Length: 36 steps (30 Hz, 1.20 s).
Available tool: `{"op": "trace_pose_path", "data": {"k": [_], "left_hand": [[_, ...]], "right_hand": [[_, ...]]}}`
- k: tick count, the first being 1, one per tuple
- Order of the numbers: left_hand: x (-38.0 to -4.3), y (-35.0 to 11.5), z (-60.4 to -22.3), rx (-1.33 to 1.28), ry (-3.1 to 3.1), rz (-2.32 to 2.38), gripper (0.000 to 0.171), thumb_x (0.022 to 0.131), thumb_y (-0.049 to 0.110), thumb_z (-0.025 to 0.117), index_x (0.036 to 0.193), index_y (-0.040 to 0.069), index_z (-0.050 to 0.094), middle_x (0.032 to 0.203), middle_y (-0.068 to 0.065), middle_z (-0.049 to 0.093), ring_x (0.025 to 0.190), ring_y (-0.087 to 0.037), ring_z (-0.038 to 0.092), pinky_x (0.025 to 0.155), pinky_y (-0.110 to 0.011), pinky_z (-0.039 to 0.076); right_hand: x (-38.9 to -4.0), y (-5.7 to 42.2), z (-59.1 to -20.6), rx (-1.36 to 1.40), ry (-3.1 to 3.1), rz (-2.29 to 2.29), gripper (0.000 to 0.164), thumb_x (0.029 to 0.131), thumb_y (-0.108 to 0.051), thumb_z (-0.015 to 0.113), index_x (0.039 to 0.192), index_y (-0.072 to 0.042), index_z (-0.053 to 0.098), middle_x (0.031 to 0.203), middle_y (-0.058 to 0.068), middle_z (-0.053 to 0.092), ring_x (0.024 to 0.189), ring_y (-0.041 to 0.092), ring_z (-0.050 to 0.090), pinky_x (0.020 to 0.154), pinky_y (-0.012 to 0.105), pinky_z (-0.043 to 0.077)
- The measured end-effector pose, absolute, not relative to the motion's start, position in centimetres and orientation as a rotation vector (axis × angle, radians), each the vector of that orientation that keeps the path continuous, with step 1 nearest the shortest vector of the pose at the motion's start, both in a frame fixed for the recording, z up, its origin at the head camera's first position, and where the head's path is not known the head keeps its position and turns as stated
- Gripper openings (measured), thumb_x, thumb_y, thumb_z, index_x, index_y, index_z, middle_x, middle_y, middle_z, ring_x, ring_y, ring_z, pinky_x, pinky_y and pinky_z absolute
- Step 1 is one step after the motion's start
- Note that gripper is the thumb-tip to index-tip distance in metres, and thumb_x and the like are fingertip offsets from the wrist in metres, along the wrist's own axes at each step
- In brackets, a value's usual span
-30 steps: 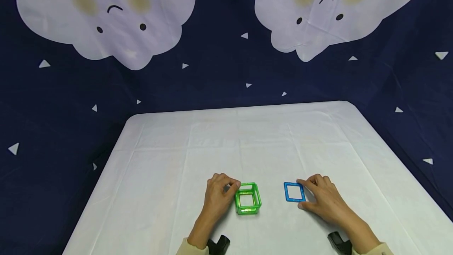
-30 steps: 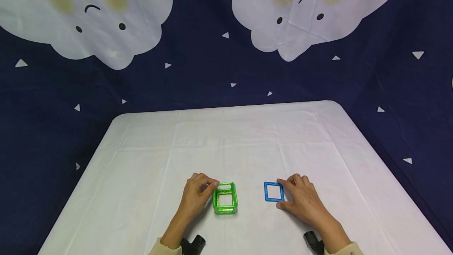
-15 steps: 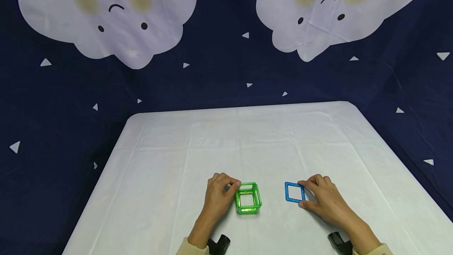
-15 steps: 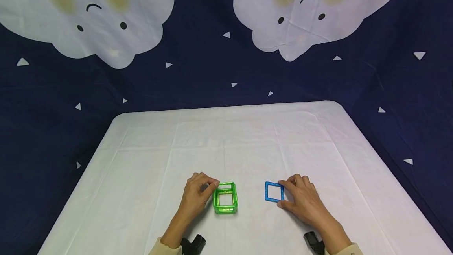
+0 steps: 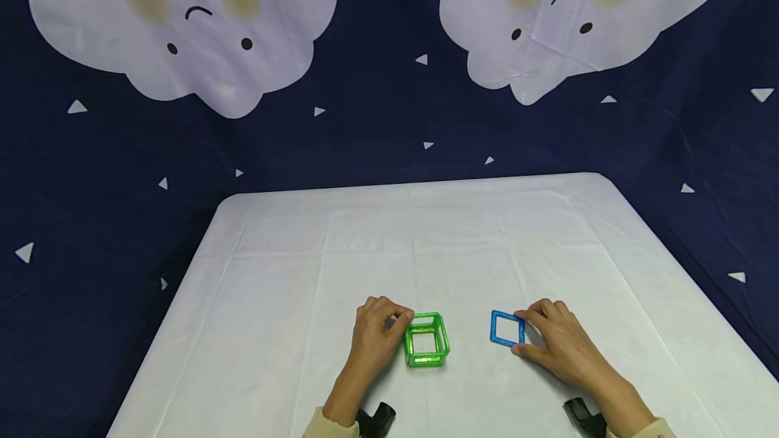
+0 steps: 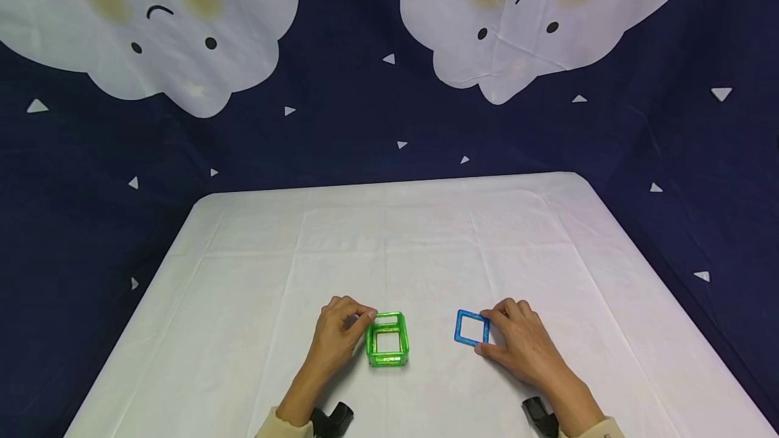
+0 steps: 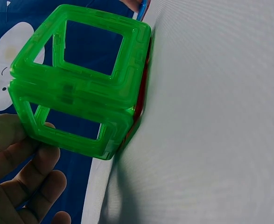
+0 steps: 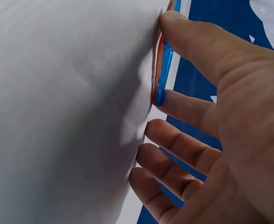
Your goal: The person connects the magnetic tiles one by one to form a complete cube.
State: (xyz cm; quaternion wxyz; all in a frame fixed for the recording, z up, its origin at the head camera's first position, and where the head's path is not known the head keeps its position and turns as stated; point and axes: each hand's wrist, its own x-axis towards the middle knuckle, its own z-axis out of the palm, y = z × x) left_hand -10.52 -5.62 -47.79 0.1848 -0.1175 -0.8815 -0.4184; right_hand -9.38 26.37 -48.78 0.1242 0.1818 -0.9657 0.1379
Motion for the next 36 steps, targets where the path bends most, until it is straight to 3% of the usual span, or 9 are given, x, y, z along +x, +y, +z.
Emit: {"op": "trace_pose_path", "data": {"k": [17,36], "left_hand": [[-10.5,-5.7,-47.7,-0.329,-2.475,-1.208,0.009,0.082,0.023,0.071,0.076,0.017,0.074,0.069,0.01,0.062,0.072,-0.006,0.051,0.078,-0.031,0.038],[-10.5,-6.0,-47.8,-0.341,-2.479,-1.234,0.009,0.084,0.023,0.069,0.08,0.017,0.075,0.071,0.011,0.063,0.075,-0.006,0.052,0.08,-0.031,0.039]], "right_hand": [[-9.6,25.7,-47.9,0.548,-2.755,0.432,0.055,0.062,-0.038,0.084,0.108,-0.012,0.067,0.096,-0.003,0.058,0.086,0.011,0.049,0.072,0.033,0.04],[-10.5,21.6,-44.8,0.673,-2.677,0.522,0.06,0.062,-0.038,0.085,0.114,-0.016,0.064,0.101,-0.006,0.057,0.091,0.007,0.046,0.075,0.029,0.04]]}}
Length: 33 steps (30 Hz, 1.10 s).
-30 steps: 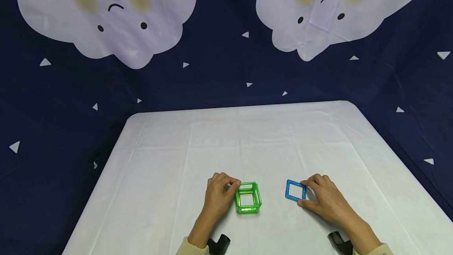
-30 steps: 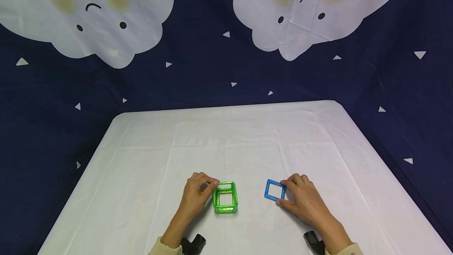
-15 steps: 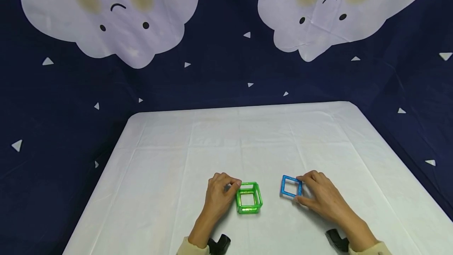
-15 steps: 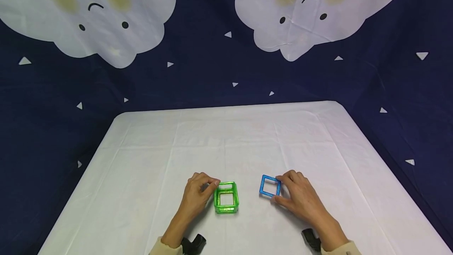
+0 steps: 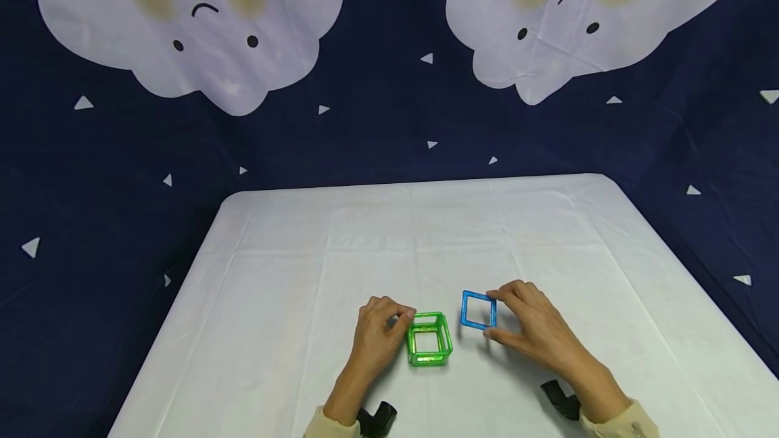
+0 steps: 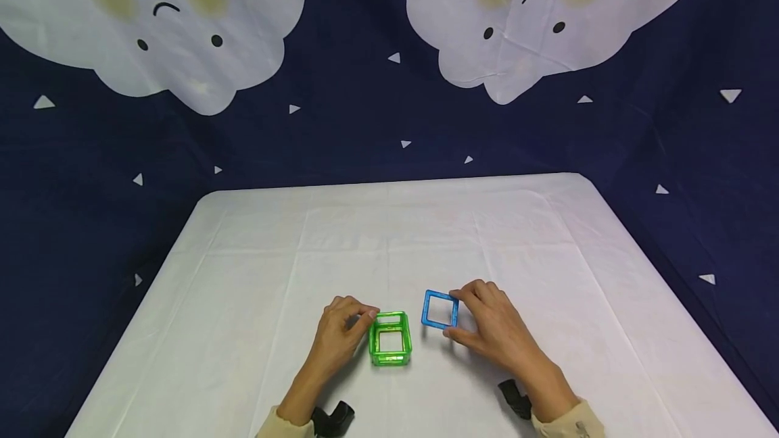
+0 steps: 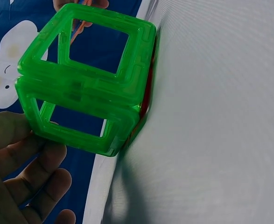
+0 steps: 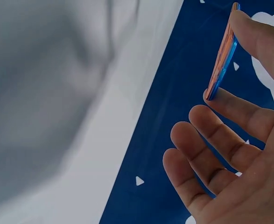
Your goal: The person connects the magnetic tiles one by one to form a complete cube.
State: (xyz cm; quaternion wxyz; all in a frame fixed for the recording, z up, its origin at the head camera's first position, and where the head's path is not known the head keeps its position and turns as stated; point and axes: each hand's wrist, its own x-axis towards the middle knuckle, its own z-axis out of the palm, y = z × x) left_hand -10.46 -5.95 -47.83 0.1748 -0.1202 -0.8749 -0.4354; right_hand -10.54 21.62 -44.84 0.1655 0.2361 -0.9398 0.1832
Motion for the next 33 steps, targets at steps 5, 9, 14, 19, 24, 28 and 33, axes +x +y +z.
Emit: {"op": "trace_pose_path", "data": {"k": [5,9,14,19,24,28,33], "left_hand": [[-10.4,-6.0,-47.8,-0.347,-2.475,-1.228,0.009,0.084,0.021,0.069,0.081,0.016,0.075,0.072,0.01,0.064,0.075,-0.006,0.053,0.08,-0.031,0.039],[-10.3,-6.0,-47.7,-0.355,-2.477,-1.209,0.008,0.083,0.019,0.069,0.081,0.015,0.075,0.072,0.01,0.065,0.075,-0.007,0.053,0.079,-0.031,0.039],[-10.3,-6.1,-47.7,-0.365,-2.481,-1.199,0.008,0.083,0.016,0.068,0.081,0.015,0.075,0.073,0.009,0.065,0.076,-0.007,0.054,0.079,-0.032,0.04],[-10.2,-6.2,-47.7,-0.387,-2.493,-1.204,0.008,0.082,0.014,0.068,0.084,0.015,0.075,0.075,0.01,0.065,0.076,-0.007,0.053,0.079,-0.031,0.04],[-10.0,-6.6,-47.3,-0.43,-2.576,-1.273,0.013,0.083,0.019,0.067,0.093,0.016,0.074,0.082,0.009,0.065,0.081,-0.007,0.05,0.079,-0.029,0.038],[-9.7,-7.2,-47.0,-0.513,-2.66,-1.31,0.025,0.083,0.029,0.068,0.104,0.016,0.071,0.091,0.006,0.064,0.088,-0.013,0.051,0.081,-0.03,0.037],[-9.4,-8.0,-46.9,-0.638,-2.788,-1.242,0.05,0.08,0.045,0.07,0.121,0.017,0.062,0.102,0.002,0.06,0.097,-0.012,0.046,0.084,-0.031,0.036]], "right_hand": [[-10.6,21.0,-44.5,0.701,-2.659,0.528,0.061,0.062,-0.039,0.085,0.114,-0.015,0.064,0.102,-0.006,0.057,0.093,0.009,0.048,0.076,0.031,0.042],[-10.6,20.4,-44.3,0.732,-2.641,0.546,0.062,0.062,-0.039,0.085,0.115,-0.015,0.063,0.102,-0.006,0.057,0.094,0.009,0.049,0.075,0.031,0.043],[-10.7,19.5,-44.0,0.781,-2.632,0.56,0.062,0.062,-0.04,0.084,0.115,-0.015,0.063,0.103,-0.006,0.057,0.095,0.009,0.05,0.076,0.031,0.045],[-10.8,18.9,-43.8,0.82,-2.613,0.574,0.063,0.062,-0.04,0.085,0.115,-0.015,0.063,0.103,-0.006,0.057,0.095,0.009,0.05,0.076,0.031,0.045],[-10.9,18.4,-43.7,0.843,-2.597,0.579,0.063,0.061,-0.04,0.085,0.115,-0.015,0.063,0.103,-0.005,0.057,0.096,0.01,0.051,0.077,0.031,0.046],[-10.9,18.2,-43.6,0.853,-2.603,0.583,0.062,0.062,-0.041,0.084,0.115,-0.015,0.063,0.104,-0.005,0.057,0.097,0.011,0.051,0.078,0.032,0.046],[-10.9,17.9,-43.7,0.866,-2.611,0.585,0.062,0.063,-0.042,0.083,0.116,-0.015,0.063,0.105,-0.005,0.057,0.097,0.01,0.052,0.079,0.032,0.046]]}}
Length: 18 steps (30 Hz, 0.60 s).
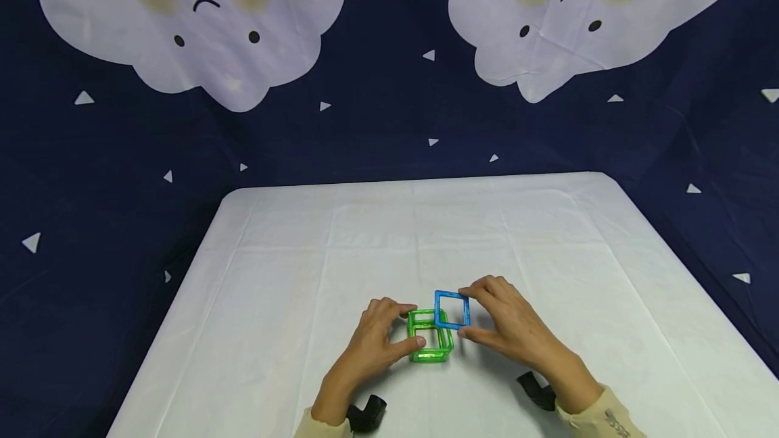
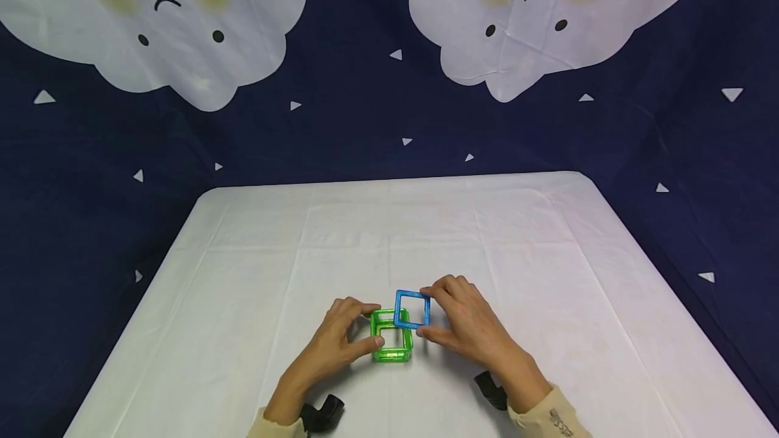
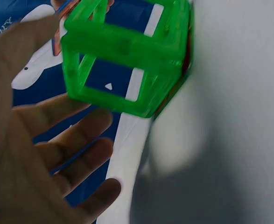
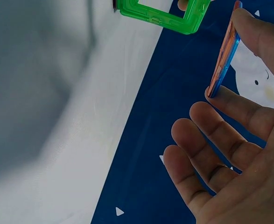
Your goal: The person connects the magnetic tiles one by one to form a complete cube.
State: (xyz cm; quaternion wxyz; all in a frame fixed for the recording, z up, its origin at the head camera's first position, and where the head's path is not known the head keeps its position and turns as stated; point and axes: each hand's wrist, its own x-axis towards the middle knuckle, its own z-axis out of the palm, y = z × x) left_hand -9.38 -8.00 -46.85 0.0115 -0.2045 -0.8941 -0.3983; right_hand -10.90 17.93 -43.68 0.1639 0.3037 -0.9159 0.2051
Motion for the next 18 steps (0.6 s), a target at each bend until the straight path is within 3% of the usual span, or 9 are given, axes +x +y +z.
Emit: {"op": "trace_pose_path", "data": {"k": [8,18], "left_hand": [[-9.0,-8.6,-46.8,-0.766,-2.912,-1.126,0.079,0.072,0.054,0.073,0.138,0.023,0.043,0.12,0.005,0.053,0.111,-0.012,0.041,0.096,-0.039,0.036],[-8.9,-8.7,-46.7,-0.784,-2.893,-1.046,0.076,0.074,0.048,0.075,0.138,0.022,0.043,0.12,0.003,0.053,0.11,-0.011,0.041,0.094,-0.035,0.035]], "right_hand": [[-10.9,17.3,-43.7,0.896,-2.627,0.587,0.062,0.064,-0.043,0.083,0.116,-0.015,0.063,0.107,-0.006,0.057,0.097,0.009,0.051,0.08,0.031,0.047],[-10.7,16.3,-43.6,0.955,-2.621,0.583,0.063,0.063,-0.045,0.082,0.116,-0.015,0.064,0.105,-0.007,0.057,0.095,0.006,0.049,0.078,0.029,0.045]]}}
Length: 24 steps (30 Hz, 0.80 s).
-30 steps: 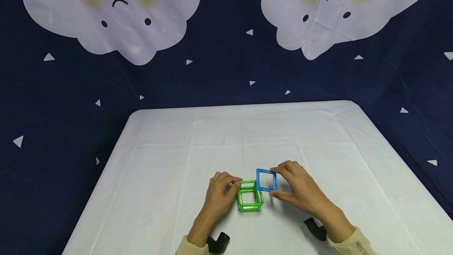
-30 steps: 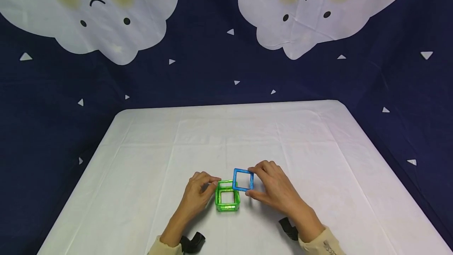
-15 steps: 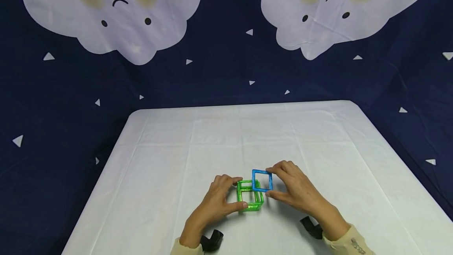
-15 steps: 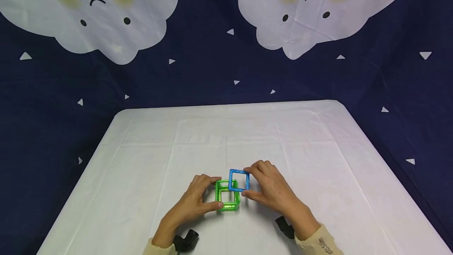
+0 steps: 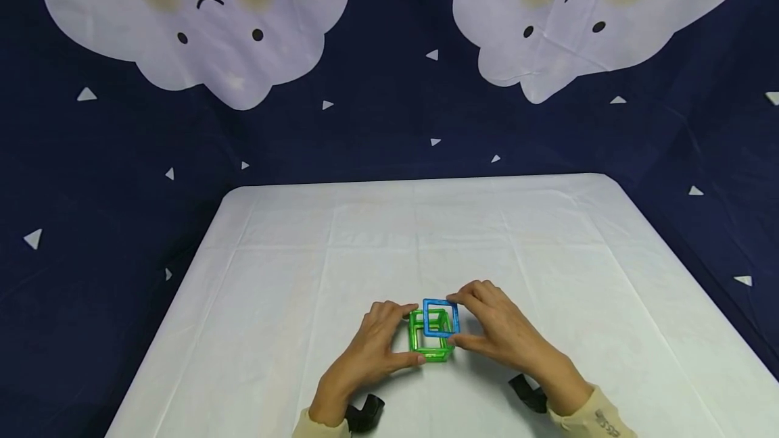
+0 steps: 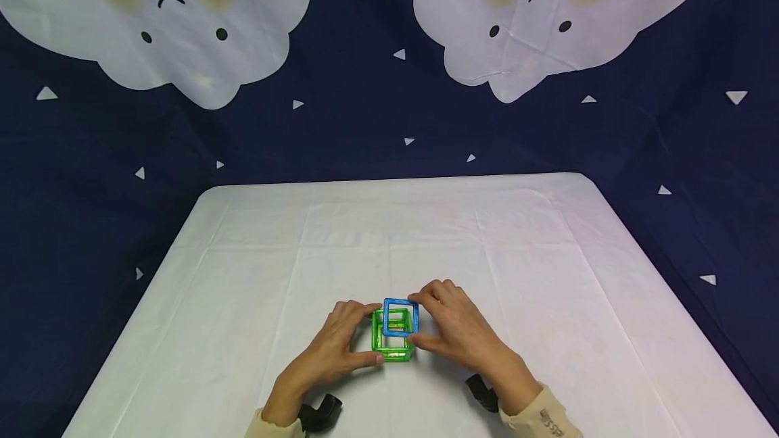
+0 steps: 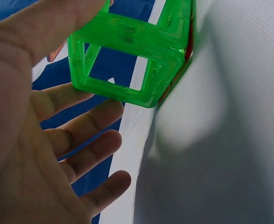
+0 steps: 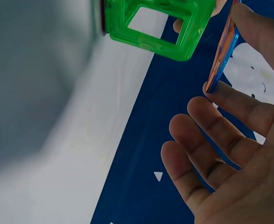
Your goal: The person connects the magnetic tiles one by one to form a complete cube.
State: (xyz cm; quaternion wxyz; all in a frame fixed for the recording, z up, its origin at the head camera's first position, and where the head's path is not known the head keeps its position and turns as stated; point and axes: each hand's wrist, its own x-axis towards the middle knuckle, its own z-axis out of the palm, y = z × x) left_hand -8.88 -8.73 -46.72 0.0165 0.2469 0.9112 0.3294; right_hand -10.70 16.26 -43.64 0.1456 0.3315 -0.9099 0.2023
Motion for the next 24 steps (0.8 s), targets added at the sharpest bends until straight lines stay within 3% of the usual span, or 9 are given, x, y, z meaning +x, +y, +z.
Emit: {"op": "trace_pose_path", "data": {"k": [24], "left_hand": [[-8.9,-8.7,-47.0,0.776,2.868,1.019,0.073,0.073,0.047,0.075,0.135,0.021,0.046,0.116,0.004,0.055,0.107,-0.011,0.042,0.091,-0.033,0.036]], "right_hand": [[-10.6,15.0,-44.0,1.02,-2.695,0.523,0.058,0.065,-0.045,0.081,0.112,-0.016,0.064,0.104,-0.007,0.055,0.092,0.007,0.048,0.078,0.029,0.045]]}}
